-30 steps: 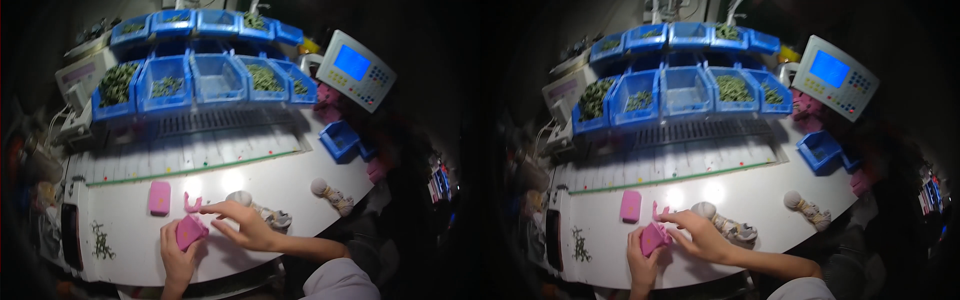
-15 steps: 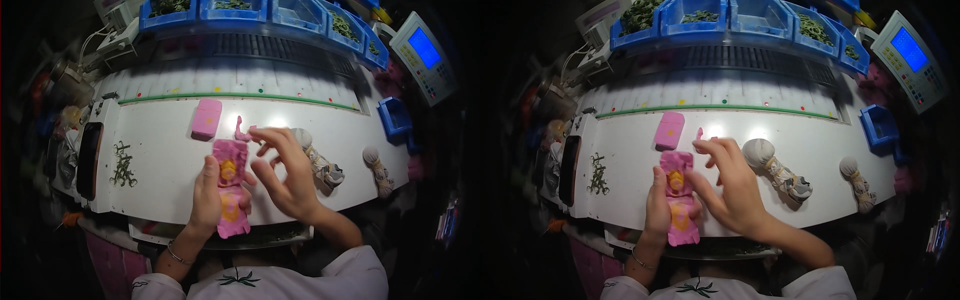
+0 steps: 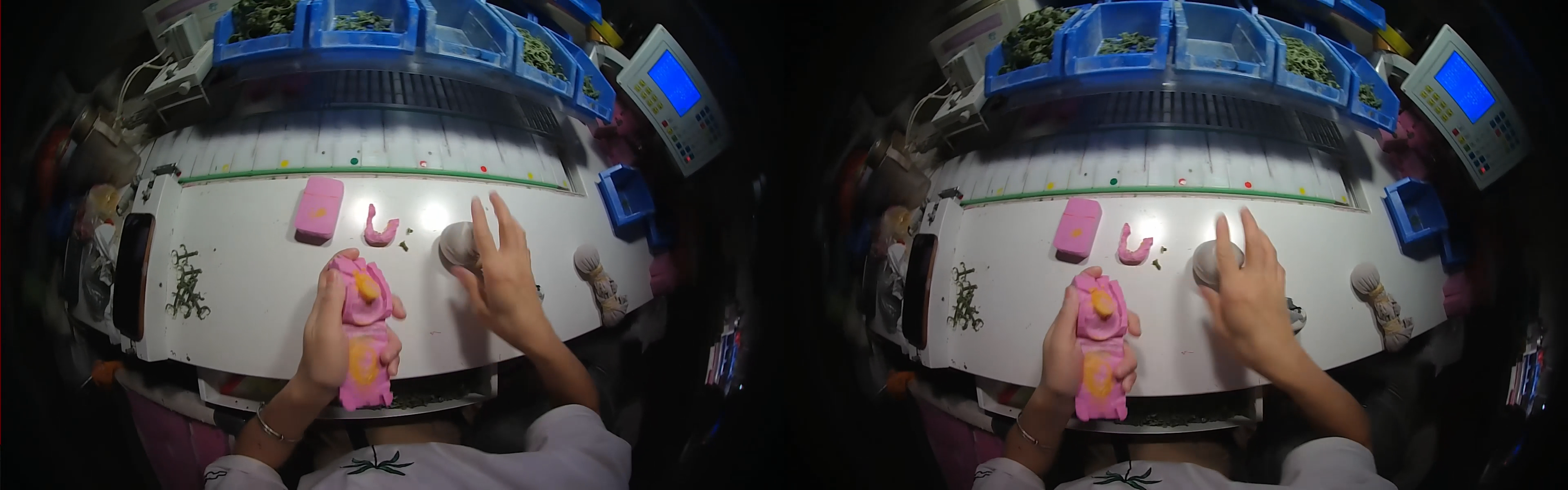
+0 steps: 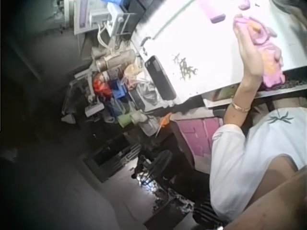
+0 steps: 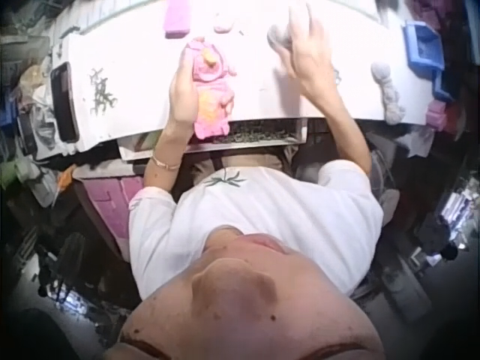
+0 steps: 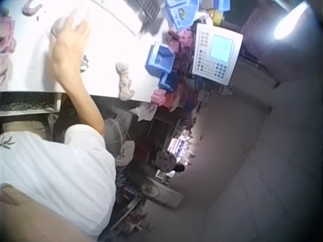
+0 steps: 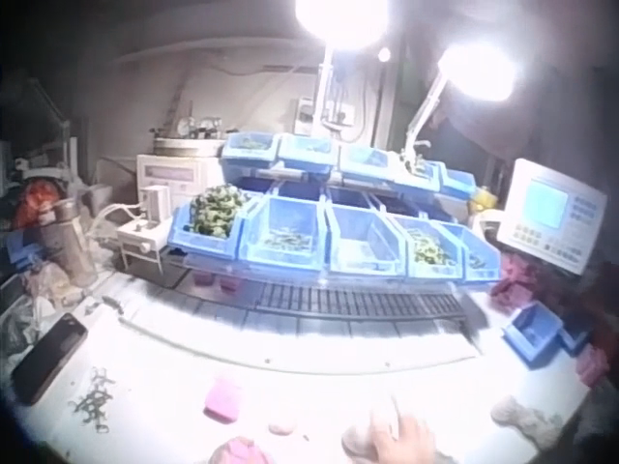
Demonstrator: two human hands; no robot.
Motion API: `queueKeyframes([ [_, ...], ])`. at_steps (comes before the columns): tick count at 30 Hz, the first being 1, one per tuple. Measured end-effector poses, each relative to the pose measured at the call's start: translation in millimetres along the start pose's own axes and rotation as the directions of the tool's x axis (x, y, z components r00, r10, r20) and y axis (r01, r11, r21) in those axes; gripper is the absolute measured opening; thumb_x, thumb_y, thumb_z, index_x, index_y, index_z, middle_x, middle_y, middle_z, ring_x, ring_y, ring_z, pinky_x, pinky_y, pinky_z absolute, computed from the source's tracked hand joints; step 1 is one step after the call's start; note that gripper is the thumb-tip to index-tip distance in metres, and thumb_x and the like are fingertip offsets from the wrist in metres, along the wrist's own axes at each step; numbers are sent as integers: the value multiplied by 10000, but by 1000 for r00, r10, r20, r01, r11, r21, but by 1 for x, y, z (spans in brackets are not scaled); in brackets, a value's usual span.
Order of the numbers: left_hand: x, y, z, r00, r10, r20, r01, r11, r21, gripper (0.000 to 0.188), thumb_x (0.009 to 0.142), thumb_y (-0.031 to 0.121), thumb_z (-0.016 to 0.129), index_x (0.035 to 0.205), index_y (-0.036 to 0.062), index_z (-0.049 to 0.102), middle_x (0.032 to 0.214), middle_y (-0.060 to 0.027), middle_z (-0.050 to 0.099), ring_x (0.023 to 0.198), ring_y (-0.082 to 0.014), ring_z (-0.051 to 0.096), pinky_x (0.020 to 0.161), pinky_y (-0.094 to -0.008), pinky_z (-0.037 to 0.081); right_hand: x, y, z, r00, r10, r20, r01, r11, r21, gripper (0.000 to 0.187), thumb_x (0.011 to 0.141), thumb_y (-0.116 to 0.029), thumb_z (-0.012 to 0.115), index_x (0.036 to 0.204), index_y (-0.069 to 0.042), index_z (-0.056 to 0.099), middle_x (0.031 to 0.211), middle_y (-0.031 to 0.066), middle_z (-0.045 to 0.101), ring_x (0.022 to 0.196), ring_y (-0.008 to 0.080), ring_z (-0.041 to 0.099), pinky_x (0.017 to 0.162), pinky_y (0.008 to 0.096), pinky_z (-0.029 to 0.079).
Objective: The person repeatedly opens pink rectangular molds, removes small green decorative pieces, and places them into blue bins. They also use a white cloth to wipe the molds and handle the pieces by hand.
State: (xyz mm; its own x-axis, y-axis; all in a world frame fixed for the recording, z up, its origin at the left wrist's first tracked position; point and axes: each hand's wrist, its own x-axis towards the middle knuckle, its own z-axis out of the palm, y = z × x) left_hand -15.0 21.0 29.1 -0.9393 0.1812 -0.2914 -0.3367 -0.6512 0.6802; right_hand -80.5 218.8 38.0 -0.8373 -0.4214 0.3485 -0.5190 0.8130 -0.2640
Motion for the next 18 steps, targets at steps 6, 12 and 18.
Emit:
queueKeyframes([
  [6,21,-10,2,989,-74,-128,73,997,-16,422,990,440,196,1278,151,300,927,-178,542,484,-255,500,436,-380,460,-14,-5,-11,981,-146,128,115,967,227,753,645,109,546,1368,-42,402,1244,294,435,879,366,560,798,391,470],
  [12,32,-12,-4,994,-43,-102,52,994,92,388,992,421,214,1205,107,299,854,-173,559,498,-264,569,416,-366,491,-7,-34,0,887,-454,-85,451,891,-56,616,710,-15,584,1312,-120,513,1302,202,473,818,194,538,737,314,449],
  [18,24,-12,9,983,-60,-171,80,991,109,489,977,465,212,1210,70,384,728,-162,545,471,-242,536,427,-365,486,-1,-31,-7,961,-278,-2,263,909,322,689,677,101,544,1322,-136,497,1295,182,480,859,247,550,801,331,443],
])
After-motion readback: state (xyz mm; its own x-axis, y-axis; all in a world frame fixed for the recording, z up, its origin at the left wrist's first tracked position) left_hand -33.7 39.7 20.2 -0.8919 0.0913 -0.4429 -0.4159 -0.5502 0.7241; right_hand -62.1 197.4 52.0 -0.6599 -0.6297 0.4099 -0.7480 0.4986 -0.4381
